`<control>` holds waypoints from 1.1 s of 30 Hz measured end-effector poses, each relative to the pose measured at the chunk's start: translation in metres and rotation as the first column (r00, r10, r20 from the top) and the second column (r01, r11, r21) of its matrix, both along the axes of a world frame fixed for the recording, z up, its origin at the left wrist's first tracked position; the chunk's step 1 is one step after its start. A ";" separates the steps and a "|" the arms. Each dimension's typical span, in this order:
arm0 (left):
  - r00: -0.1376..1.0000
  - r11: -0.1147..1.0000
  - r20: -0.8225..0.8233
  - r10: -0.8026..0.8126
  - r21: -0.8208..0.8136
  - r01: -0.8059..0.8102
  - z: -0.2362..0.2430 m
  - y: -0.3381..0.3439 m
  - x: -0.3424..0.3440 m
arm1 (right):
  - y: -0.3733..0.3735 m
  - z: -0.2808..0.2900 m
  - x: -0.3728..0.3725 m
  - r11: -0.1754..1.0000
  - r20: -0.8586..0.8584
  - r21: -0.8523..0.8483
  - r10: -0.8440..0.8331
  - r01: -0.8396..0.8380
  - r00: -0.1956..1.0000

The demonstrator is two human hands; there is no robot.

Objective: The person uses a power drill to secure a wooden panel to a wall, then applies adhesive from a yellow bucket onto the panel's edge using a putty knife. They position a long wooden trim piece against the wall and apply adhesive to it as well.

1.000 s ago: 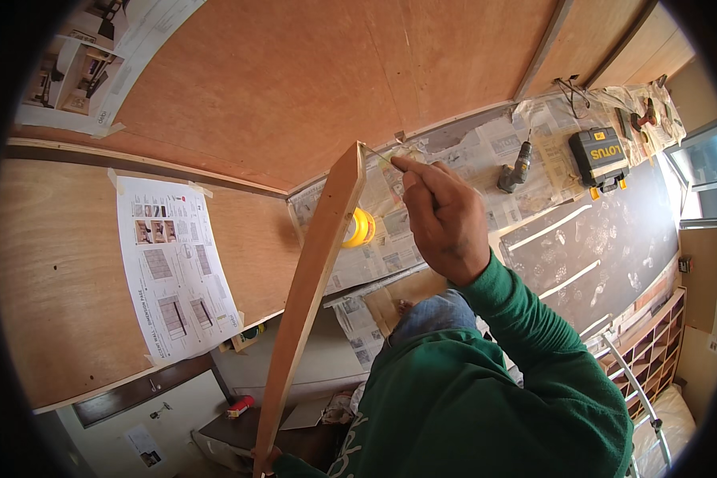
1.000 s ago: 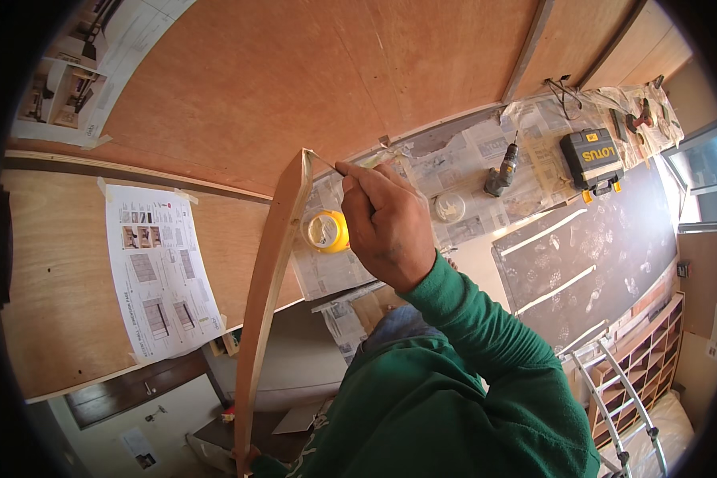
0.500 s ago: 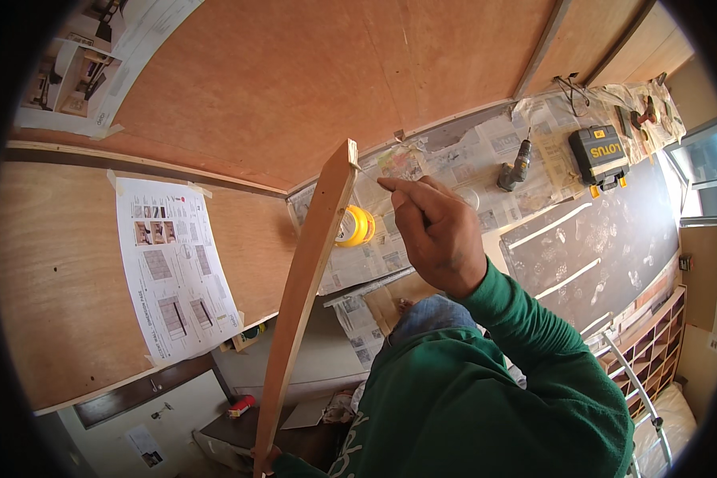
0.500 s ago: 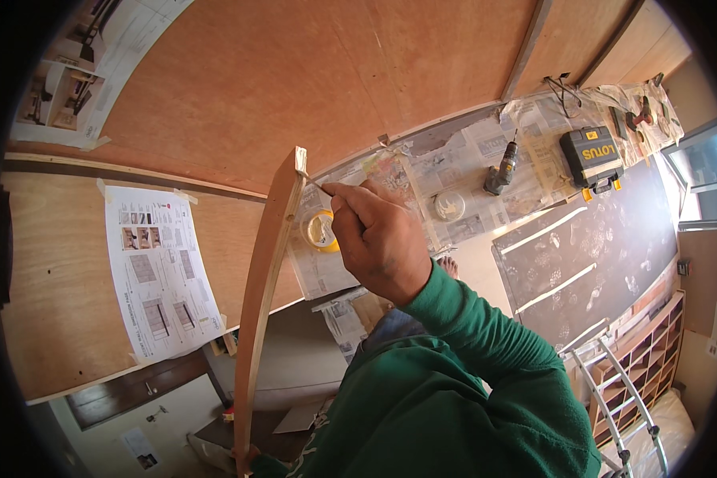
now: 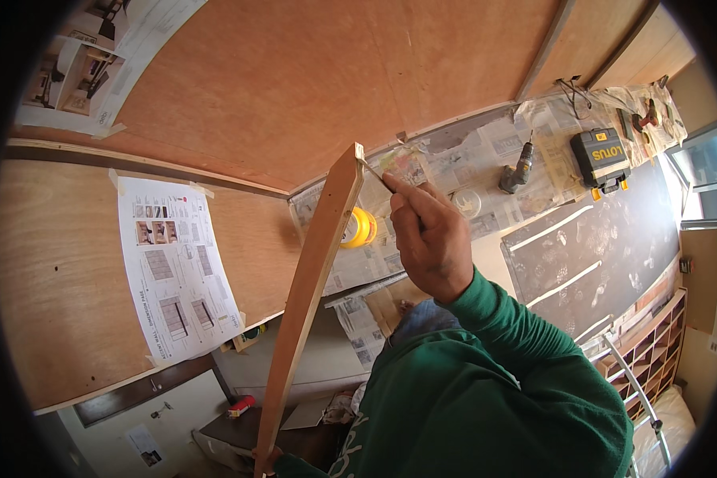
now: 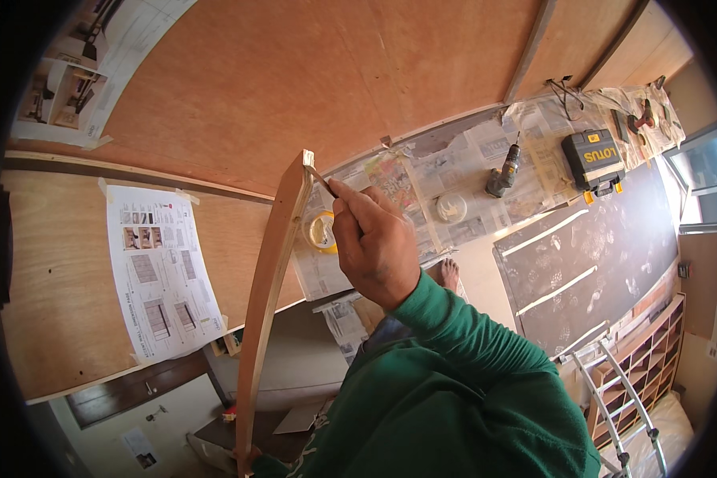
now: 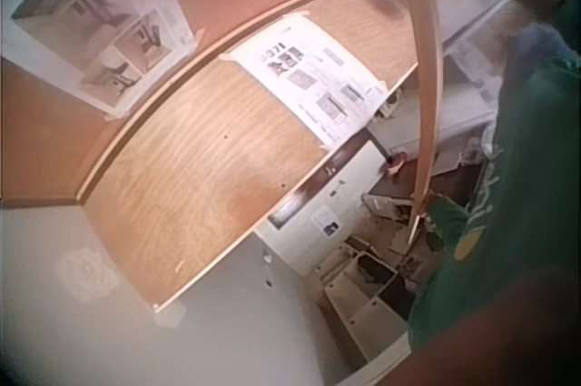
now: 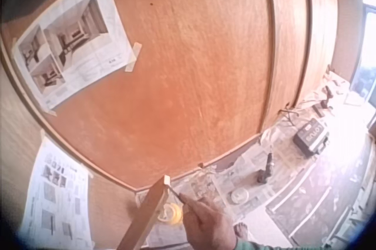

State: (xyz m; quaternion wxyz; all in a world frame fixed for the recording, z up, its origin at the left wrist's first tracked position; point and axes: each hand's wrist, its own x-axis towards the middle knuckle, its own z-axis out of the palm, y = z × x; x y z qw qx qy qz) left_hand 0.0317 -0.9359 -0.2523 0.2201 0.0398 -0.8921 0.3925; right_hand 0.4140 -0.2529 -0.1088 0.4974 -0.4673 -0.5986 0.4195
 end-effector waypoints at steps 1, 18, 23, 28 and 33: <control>1.000 1.000 0.009 0.010 -0.015 -0.010 0.000 0.000 -0.003 | -0.001 -0.001 -0.001 1.000 -0.009 -0.004 0.005 -0.005 1.000; 0.999 0.999 0.010 0.047 0.025 -0.047 0.005 0.004 -0.017 | -0.011 -0.009 -0.011 0.993 -0.005 0.058 0.106 -0.106 0.994; 0.996 0.996 0.014 0.086 0.033 -0.086 0.002 0.002 -0.020 | -0.001 -0.007 0.004 0.997 -0.033 -0.024 0.072 -0.073 0.997; 1.000 0.999 -0.021 0.019 0.040 -0.018 0.001 -0.003 -0.016 | 0.020 -0.019 -0.005 0.996 -0.037 -0.046 0.075 -0.076 0.997; 0.994 0.989 -0.034 0.100 0.112 -0.096 0.006 -0.003 -0.013 | 0.025 -0.021 -0.003 0.998 -0.002 -0.035 0.049 -0.049 0.999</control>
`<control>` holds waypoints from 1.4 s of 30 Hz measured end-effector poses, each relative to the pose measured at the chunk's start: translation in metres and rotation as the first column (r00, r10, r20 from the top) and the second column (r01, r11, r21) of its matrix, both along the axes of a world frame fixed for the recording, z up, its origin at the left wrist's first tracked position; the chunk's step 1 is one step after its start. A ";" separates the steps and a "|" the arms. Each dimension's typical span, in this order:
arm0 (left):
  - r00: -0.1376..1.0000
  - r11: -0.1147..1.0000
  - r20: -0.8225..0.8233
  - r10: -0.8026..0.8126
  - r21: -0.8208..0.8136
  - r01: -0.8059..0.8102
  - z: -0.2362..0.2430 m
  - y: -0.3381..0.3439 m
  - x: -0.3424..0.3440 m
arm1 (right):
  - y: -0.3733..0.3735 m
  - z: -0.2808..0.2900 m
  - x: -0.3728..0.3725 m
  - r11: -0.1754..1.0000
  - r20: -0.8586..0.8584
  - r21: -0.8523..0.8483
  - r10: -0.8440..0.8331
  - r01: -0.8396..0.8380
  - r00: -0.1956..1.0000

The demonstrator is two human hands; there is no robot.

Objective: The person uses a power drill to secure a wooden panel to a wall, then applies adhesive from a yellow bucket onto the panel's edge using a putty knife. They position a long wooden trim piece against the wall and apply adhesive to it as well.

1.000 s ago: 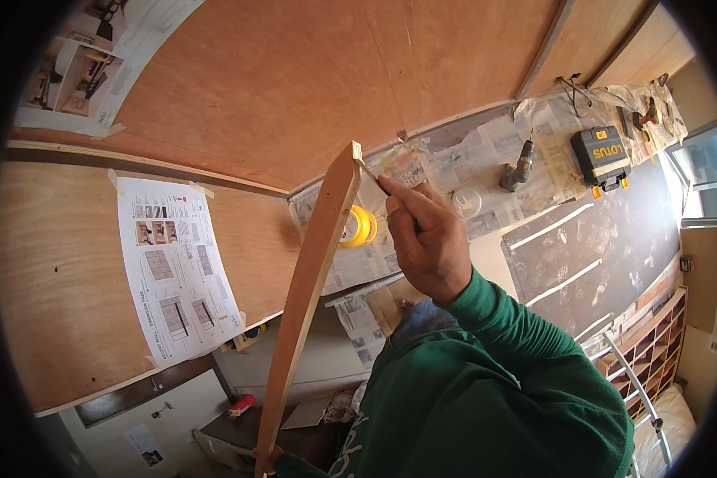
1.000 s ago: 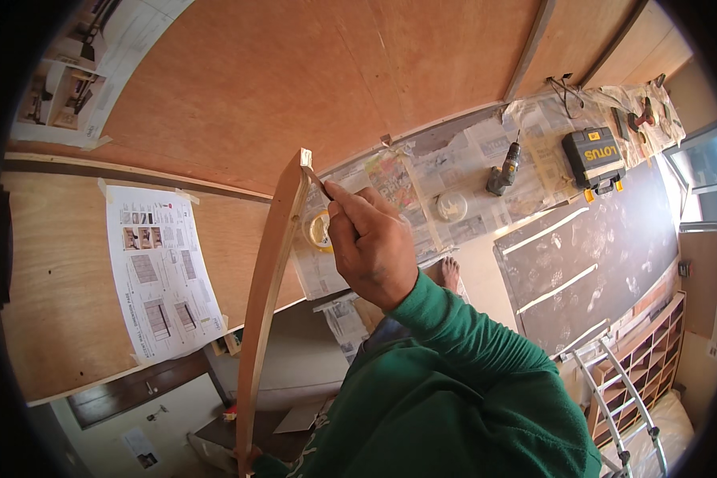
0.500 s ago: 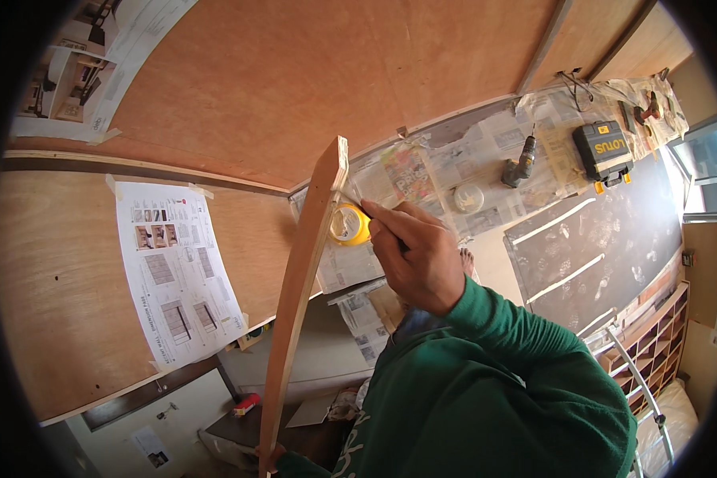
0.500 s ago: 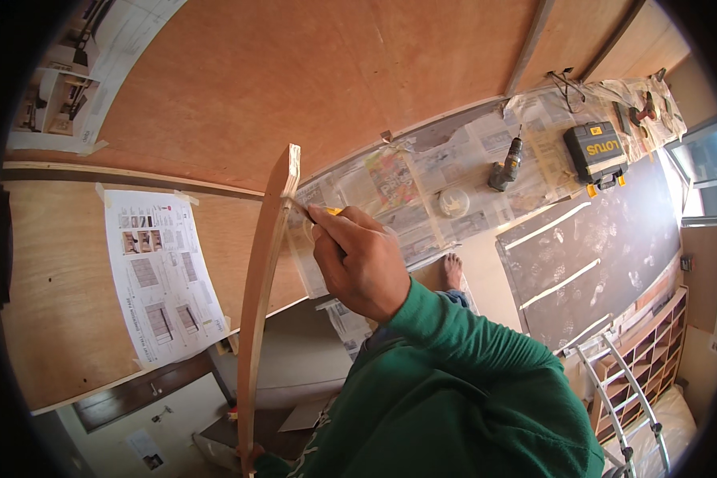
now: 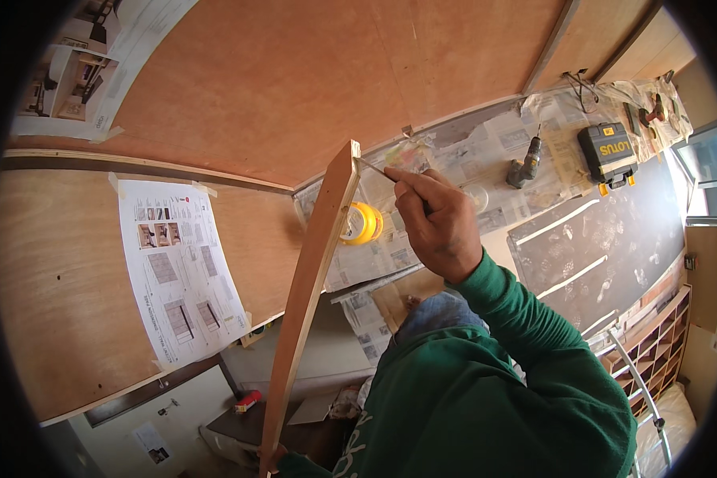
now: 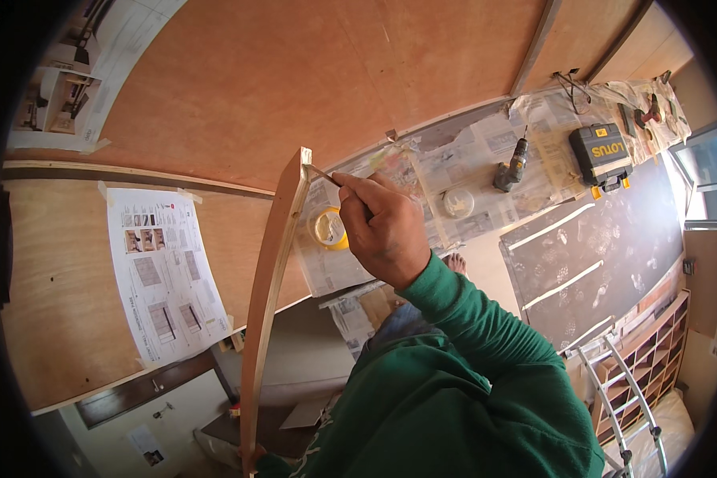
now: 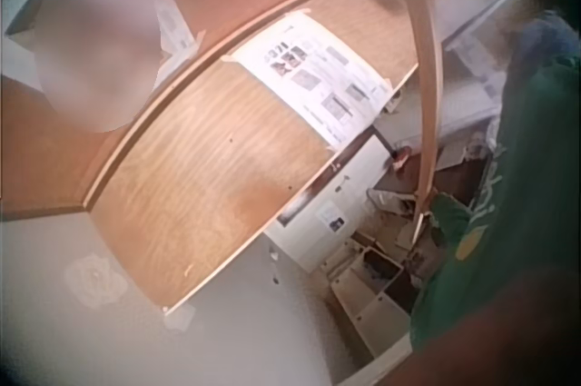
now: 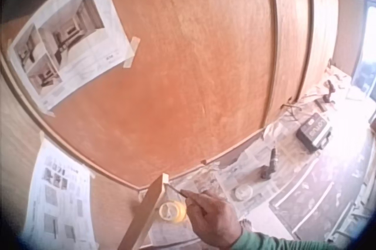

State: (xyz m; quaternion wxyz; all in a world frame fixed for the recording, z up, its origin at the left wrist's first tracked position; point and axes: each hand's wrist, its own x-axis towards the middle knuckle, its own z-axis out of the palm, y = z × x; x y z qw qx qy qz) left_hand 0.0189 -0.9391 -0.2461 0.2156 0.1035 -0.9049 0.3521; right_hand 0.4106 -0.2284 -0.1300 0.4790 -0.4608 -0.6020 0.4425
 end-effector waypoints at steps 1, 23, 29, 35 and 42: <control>1.000 0.999 -0.007 -0.027 -0.043 0.027 0.001 0.001 0.000 | 0.000 0.001 0.001 1.000 0.001 0.010 0.003 -0.003 1.000; 0.999 0.992 0.010 -0.038 -0.122 0.039 0.014 0.024 0.007 | 0.009 -0.006 0.025 0.934 -0.303 -0.345 -0.019 -0.091 0.953; 0.999 0.993 0.008 -0.035 -0.115 0.036 0.015 0.030 0.008 | 0.008 -0.013 0.006 0.971 -0.225 -0.238 -0.020 -0.035 0.974; 1.000 0.995 0.003 -0.024 -0.097 0.024 0.020 0.031 0.007 | 0.009 -0.010 0.004 0.977 -0.189 -0.213 -0.031 -0.010 0.981; 1.000 0.996 -0.006 -0.015 -0.091 0.014 0.026 0.030 0.006 | 0.010 -0.014 0.002 0.982 -0.154 -0.188 -0.024 -0.005 0.988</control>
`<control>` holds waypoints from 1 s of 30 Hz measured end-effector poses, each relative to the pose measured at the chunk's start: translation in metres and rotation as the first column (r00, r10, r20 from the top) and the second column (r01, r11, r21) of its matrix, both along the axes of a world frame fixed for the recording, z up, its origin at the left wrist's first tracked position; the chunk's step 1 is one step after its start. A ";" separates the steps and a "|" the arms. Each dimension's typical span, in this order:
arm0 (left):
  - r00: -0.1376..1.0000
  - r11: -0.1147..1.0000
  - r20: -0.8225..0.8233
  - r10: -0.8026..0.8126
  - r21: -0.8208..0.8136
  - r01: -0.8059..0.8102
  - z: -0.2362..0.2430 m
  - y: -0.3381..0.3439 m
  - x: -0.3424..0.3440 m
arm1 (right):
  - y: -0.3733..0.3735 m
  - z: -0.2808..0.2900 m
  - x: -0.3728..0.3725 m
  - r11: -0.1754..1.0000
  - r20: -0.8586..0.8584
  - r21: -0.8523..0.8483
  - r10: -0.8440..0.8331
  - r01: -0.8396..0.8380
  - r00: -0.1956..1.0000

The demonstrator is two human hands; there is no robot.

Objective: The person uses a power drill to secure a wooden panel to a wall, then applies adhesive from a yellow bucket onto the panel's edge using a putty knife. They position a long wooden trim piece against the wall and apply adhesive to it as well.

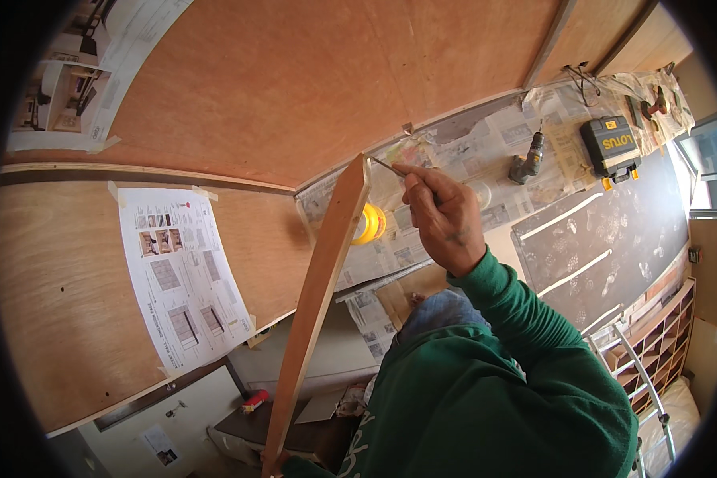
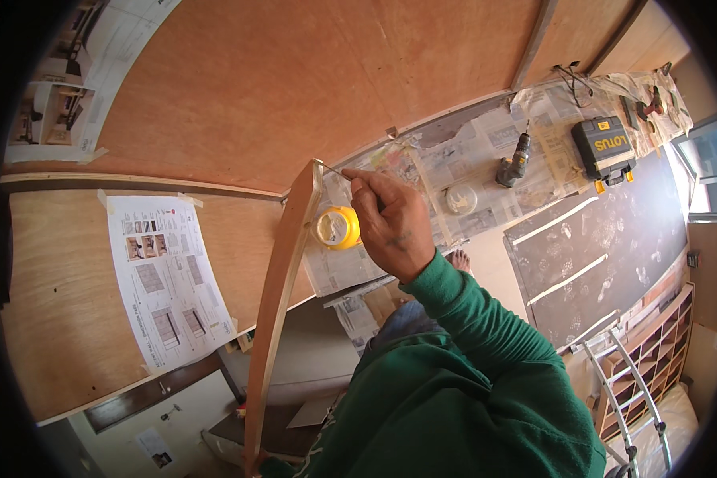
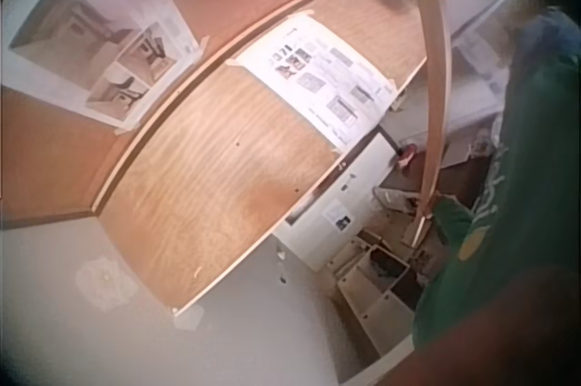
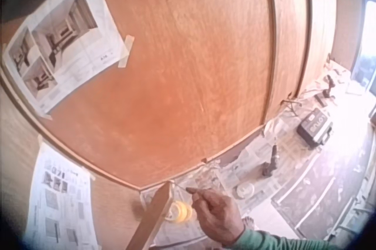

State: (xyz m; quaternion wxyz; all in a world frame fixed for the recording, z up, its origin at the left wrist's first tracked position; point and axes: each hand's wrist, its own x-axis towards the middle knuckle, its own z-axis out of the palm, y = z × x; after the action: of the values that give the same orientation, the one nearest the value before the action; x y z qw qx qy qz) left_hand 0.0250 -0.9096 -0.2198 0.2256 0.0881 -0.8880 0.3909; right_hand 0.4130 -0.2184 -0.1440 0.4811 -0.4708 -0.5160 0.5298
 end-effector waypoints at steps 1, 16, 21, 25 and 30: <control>1.000 1.000 -0.004 0.004 0.000 -0.004 0.001 -0.001 0.000 | 0.000 -0.001 -0.001 1.000 0.001 0.003 -0.002 0.002 1.000; 0.995 0.978 -0.081 0.065 0.203 -0.047 0.029 -0.027 -0.011 | 0.012 0.005 0.033 0.868 -0.357 -0.435 0.079 -0.240 0.931; 0.989 0.950 -0.117 0.087 0.308 -0.048 0.040 -0.037 -0.020 | 0.007 0.001 0.015 0.928 -0.288 -0.317 0.102 -0.195 0.952; 0.985 0.928 -0.132 0.107 0.370 -0.051 0.051 -0.046 -0.026 | -0.001 -0.003 0.015 0.995 0.029 -0.057 0.084 -0.082 0.996; 0.984 0.827 -0.136 0.113 0.562 -0.017 0.066 -0.052 -0.036 | 0.015 -0.013 0.024 0.962 0.212 0.213 0.123 -0.169 0.969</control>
State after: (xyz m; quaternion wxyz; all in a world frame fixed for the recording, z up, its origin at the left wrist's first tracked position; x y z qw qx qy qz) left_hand -0.0108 -0.9619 -0.1537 0.2485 0.2120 -0.9383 0.1134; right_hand 0.4370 -0.2037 -0.1566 0.4382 -0.4225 -0.6523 0.4516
